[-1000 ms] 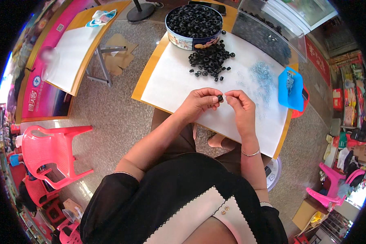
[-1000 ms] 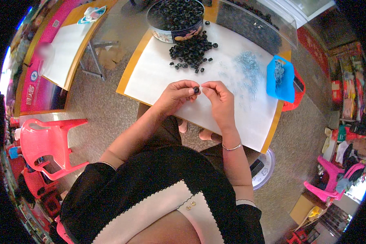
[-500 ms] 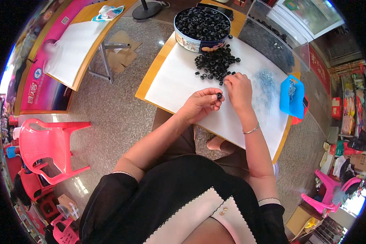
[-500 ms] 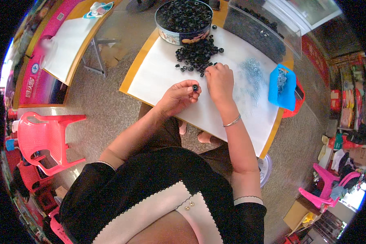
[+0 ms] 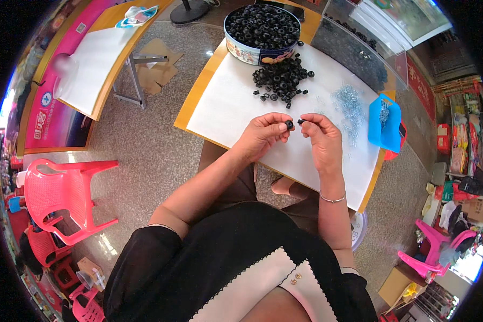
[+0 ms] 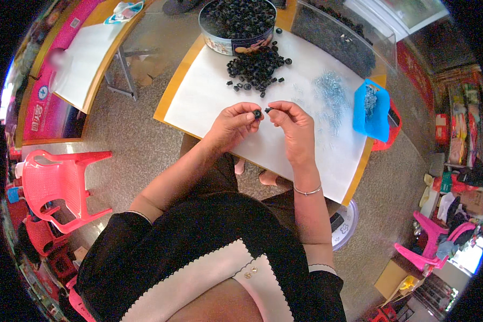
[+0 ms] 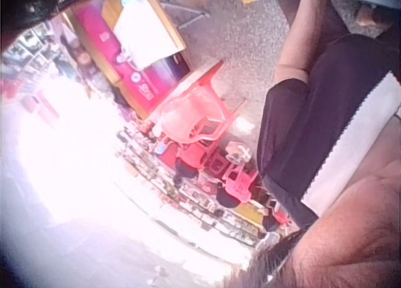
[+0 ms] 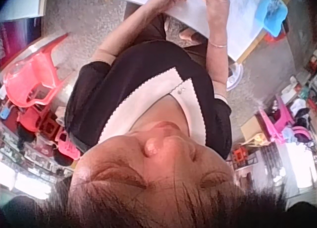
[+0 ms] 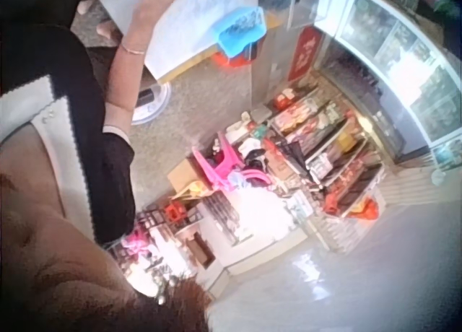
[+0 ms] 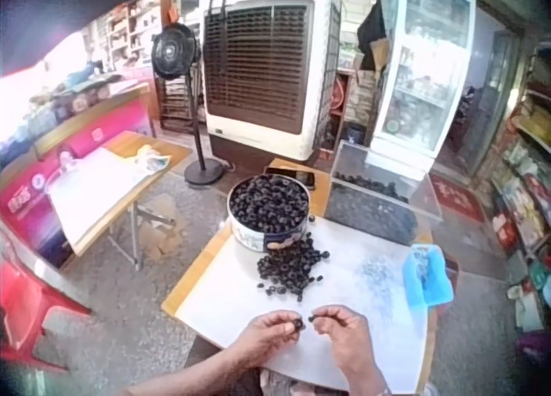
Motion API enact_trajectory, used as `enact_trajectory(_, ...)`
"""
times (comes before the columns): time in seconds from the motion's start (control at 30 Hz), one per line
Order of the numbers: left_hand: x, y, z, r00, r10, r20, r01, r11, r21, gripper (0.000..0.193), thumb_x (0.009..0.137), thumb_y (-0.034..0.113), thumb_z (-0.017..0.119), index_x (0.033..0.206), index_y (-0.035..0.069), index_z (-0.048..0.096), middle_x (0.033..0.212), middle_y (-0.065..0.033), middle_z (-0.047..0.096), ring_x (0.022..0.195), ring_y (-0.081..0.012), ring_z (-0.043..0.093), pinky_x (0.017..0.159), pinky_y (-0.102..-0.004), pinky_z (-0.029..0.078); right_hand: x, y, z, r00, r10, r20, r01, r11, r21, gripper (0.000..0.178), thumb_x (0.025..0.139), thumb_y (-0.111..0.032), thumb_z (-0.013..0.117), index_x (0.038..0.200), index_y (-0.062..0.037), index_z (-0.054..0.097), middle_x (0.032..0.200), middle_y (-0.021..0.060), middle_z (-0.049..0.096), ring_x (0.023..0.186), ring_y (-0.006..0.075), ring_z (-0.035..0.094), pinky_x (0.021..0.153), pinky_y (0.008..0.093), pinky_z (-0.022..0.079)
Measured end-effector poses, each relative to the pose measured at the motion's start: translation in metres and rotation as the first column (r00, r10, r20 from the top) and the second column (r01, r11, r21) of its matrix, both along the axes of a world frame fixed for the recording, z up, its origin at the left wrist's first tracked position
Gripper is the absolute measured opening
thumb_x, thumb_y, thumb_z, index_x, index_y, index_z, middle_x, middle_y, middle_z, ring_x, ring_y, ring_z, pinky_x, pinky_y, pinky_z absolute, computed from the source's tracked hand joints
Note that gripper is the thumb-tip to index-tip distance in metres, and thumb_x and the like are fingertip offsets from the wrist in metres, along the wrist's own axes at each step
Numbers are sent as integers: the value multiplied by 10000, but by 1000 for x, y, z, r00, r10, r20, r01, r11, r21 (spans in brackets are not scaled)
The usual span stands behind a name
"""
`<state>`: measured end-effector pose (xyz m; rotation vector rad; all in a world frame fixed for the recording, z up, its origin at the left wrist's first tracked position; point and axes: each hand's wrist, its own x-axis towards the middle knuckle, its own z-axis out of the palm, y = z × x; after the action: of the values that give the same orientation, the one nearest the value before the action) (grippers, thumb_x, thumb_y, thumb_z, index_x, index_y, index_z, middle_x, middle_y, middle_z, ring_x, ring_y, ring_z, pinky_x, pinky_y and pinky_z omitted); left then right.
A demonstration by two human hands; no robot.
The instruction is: The person is sorting small blue parts and inserting them into black circular plastic housings.
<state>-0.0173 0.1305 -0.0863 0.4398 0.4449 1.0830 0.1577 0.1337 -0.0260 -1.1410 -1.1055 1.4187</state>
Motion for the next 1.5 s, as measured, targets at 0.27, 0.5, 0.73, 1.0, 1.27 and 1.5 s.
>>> enact_trajectory(0.27,3,-2,2,998,17,-54,-17,1000,13,214,874,37,662,1080,-14,637,958,-78,668,800,-144,609,719,-276,505,-1,-12,-7,1000,-9,9,8,1000,25,153,851,-76,702,984,-1,686,853,-2,655,772,55,539,705,198,433)
enact_trajectory(0.5,5,-5,3,983,56,-173,-45,997,70,210,861,52,686,1058,-12,652,943,-64,670,804,-129,606,719,-273,503,-9,-21,4,987,-80,138,71,995,70,125,861,-83,697,955,-3,683,863,1,665,785,58,557,716,203,448)
enact_trajectory(0.73,9,-7,3,952,115,-285,-71,984,163,207,865,64,686,1057,-10,661,925,-44,671,791,-106,588,725,-248,494,-13,-27,3,915,-166,367,98,976,196,114,850,-79,697,949,-23,683,830,13,673,749,68,565,698,223,460)
enact_trajectory(1.0,9,-9,1,919,141,-367,-66,976,210,229,886,55,660,1105,-8,646,941,-42,664,811,-111,583,749,-253,492,-14,-32,1,890,-170,423,70,968,241,111,842,-68,694,939,-17,677,828,41,668,747,91,579,692,240,470)
enact_trajectory(1.27,11,-11,3,943,156,-293,-91,970,223,165,883,64,673,1035,3,649,915,-21,646,807,-94,584,746,-237,495,-5,-30,0,949,-94,302,68,993,94,100,841,-52,684,933,-13,674,843,29,666,776,90,579,716,236,469)
enact_trajectory(1.5,8,-10,-1,921,125,-370,-31,968,251,157,877,65,679,1020,5,650,883,-31,652,797,-98,594,741,-241,497,5,-28,0,943,0,334,-38,994,106,86,840,-45,681,917,-11,665,845,12,663,785,77,570,734,232,466)
